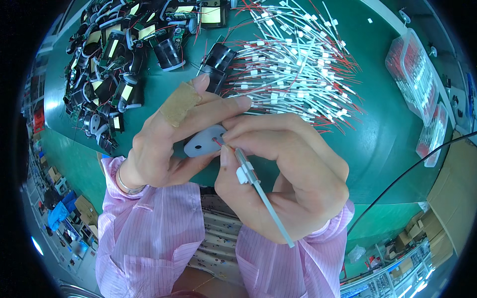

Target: The person assembles small electronic components by hand, inserting wires into plastic electronic housings.

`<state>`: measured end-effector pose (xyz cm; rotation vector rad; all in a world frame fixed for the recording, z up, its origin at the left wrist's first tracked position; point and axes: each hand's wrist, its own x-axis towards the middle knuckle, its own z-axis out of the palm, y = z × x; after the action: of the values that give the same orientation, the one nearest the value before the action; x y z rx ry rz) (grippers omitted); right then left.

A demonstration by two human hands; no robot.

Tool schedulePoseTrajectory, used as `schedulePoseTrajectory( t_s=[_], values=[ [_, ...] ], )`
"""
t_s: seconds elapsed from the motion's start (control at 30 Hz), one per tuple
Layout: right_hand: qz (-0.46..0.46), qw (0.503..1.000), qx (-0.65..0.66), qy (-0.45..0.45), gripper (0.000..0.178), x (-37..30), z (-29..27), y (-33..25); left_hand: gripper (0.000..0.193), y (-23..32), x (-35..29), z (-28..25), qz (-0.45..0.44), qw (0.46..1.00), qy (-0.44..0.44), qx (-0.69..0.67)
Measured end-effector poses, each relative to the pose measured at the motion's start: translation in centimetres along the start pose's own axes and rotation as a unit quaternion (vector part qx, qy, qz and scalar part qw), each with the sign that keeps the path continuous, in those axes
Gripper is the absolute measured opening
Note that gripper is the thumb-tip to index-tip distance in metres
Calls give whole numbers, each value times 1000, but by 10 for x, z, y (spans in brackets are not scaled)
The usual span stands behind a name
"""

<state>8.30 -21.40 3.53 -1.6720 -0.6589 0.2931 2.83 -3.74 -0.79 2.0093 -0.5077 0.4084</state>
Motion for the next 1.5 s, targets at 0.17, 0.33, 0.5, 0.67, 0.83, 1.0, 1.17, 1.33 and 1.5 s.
schedulePoseTrajectory(
  t_s=[0.17, 0.33, 0.5, 0.67, 0.83, 1.0, 1.17, 1.33, 1.5],
  values=[
    [9, 1000, -4, 4, 12, -1, 1, -1, 76, 0, 0, -2, 1, 1000, -8, 13],
    [7, 1000, 0, 2, 11, 0, 0, -1, 74, -1, -1, -1, 11, 1000, -2, 29],
    [-13, 1000, 9, 6, 11, -1, 2, 3, 73, -2, -1, -2, 15, 1000, -1, 27],
    [-9, 1000, 8, 13, 11, -2, 3, 3, 76, -5, -2, -3, 31, 999, 2, 20],
    [-24, 1000, 7, 15, 12, -3, 6, 5, 77, -3, -3, -2, 22, 999, 9, 43],
    [-36, 999, -23, 30, 16, -3, 10, 3, 78, -3, -1, -2, 21, 999, 3, 28],
    [-128, 984, -119, 18, 23, 2, 12, 10, 68, -3, -3, -5, 17, 997, 30, 72],
    [-11, 998, -67, -18, 26, -4, 3, -2, 50, 1, 6, -15, 2, 993, -8, 117],
    [-72, 997, -42, -3, 16, -1, 2, 11, 50, 11, 5, -17, -99, 995, 2, -14]
  ],
)
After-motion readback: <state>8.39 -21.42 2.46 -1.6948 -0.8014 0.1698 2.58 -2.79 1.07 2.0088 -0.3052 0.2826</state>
